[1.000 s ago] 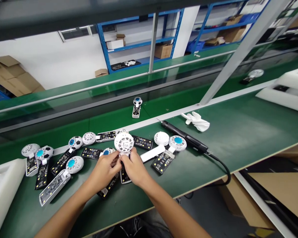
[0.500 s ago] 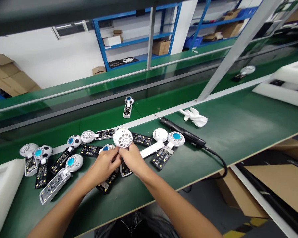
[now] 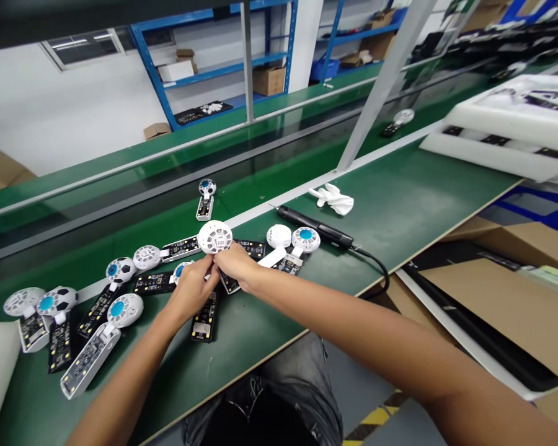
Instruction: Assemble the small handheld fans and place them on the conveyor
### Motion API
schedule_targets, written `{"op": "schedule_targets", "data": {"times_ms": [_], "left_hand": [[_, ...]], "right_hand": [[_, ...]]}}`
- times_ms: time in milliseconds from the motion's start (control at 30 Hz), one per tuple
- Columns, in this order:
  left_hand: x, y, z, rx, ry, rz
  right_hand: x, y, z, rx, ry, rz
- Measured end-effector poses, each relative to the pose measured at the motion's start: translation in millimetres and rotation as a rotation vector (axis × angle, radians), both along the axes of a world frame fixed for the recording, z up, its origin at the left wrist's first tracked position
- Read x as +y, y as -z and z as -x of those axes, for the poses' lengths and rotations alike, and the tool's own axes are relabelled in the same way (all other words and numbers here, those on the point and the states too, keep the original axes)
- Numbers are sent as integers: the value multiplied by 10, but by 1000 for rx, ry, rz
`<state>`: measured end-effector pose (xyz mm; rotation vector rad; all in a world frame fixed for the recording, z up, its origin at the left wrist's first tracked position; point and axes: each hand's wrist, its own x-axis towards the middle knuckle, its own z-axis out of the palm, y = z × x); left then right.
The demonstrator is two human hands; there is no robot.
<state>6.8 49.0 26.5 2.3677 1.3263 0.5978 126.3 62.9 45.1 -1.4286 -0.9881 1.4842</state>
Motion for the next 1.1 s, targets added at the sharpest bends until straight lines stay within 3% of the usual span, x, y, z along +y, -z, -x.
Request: {"op": "schedule_targets", "data": {"times_ms": [300, 767, 1100], "left_hand": [[-17, 139, -39, -17, -54, -85], [-45, -20, -124, -3, -79, -30], [48, -62, -32, 7, 30, 27]], "right_hand": [[-16, 9, 3, 19, 19, -14], [-44, 28, -27, -18, -11, -2], [-54, 11, -65, -28, -40, -16]]}}
